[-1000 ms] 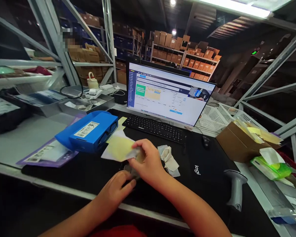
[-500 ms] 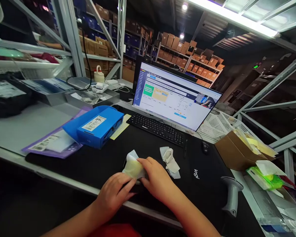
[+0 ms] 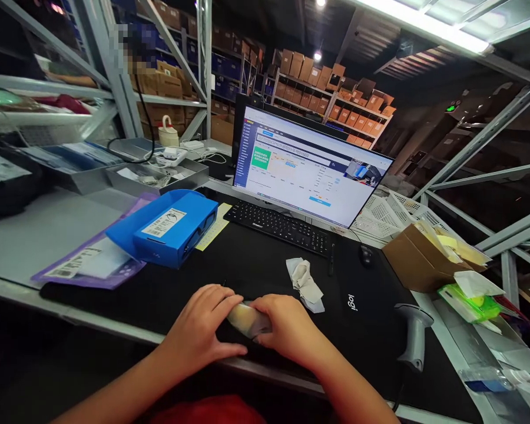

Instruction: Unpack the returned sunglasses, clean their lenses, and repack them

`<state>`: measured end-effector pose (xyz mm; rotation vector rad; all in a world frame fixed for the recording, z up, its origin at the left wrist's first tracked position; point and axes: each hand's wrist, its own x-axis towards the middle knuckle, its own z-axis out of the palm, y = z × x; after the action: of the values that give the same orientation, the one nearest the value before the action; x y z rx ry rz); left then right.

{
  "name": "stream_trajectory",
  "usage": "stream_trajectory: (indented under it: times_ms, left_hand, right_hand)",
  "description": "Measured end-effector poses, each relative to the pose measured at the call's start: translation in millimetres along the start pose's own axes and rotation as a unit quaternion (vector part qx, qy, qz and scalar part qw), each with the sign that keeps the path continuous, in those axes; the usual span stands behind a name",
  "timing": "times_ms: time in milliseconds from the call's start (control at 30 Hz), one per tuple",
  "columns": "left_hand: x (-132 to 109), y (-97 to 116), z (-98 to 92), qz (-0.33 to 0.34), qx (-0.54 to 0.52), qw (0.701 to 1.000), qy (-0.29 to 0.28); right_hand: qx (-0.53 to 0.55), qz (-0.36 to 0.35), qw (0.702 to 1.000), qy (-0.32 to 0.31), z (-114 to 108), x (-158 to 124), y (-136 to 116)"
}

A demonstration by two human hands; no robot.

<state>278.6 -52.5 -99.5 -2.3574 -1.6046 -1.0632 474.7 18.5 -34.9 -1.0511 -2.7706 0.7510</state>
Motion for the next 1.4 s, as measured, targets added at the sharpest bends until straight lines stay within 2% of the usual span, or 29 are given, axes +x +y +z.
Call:
stream_trajectory:
  times_ms: [133, 200, 333, 400, 500, 633, 767, 900, 1000, 1133, 1267, 1333, 1400]
  left_hand:
    - [3, 0, -1.2, -0.057, -0.032, 0.997, -0.050]
    - [2, 0, 0.9, -0.086, -0.045, 0.994, -0.057]
    - [-2, 0, 3.6, -0.133, -0.091, 0.984, -0.070]
    - [-3, 1, 3.4, -0.151, -0.111, 0.979, -0.077]
    - [-3, 1, 2.9, -0.172, -0.123, 0.974, -0.075]
    - [0, 1, 5.3, -0.206, -0.113, 0.967, -0.094]
    - [-8, 4, 13.9, -0.175, -0.004, 0.984, -0.036]
    - [-26, 7, 27.9, -0.117, 0.096, 0.988, 0.014]
    - [-32, 5, 33.9, -0.123, 0.102, 0.987, 0.012]
    - [-21, 0, 30.1, -0.223, 0.008, 0.974, -0.041]
    - [-10, -11, 23.2, -0.324, -0.134, 0.927, -0.130]
    - [-11, -17, 22.0, -0.333, -0.152, 0.919, -0.148]
    - [-15, -20, 22.3, -0.303, -0.123, 0.934, -0.144]
  right_hand:
    - [0.053, -0.003, 0.998, 0.016, 2, 0, 4]
    - [0.095, -0.007, 0.995, 0.033, 1, -3, 7]
    - [0.178, -0.010, 0.983, 0.045, -3, -22, 18]
    - [0.207, -0.014, 0.975, 0.073, 0, -34, 26]
    - [0.221, -0.009, 0.964, 0.150, 16, -46, 38]
    - [0.182, 0.010, 0.950, 0.255, 50, -49, 50]
    - [0.074, 0.009, 0.940, 0.332, 74, -53, 54]
    - [0.008, 0.010, 0.949, 0.316, 78, -65, 49]
    - [-0.031, 0.008, 0.957, 0.287, 78, -69, 43]
    - [-0.058, 0.021, 0.951, 0.303, 84, -66, 42]
    - [-0.065, 0.044, 0.947, 0.311, 95, -65, 41]
    - [-0.058, 0.076, 0.940, 0.329, 102, -66, 38]
    - [-0.027, 0.117, 0.928, 0.352, 108, -66, 36]
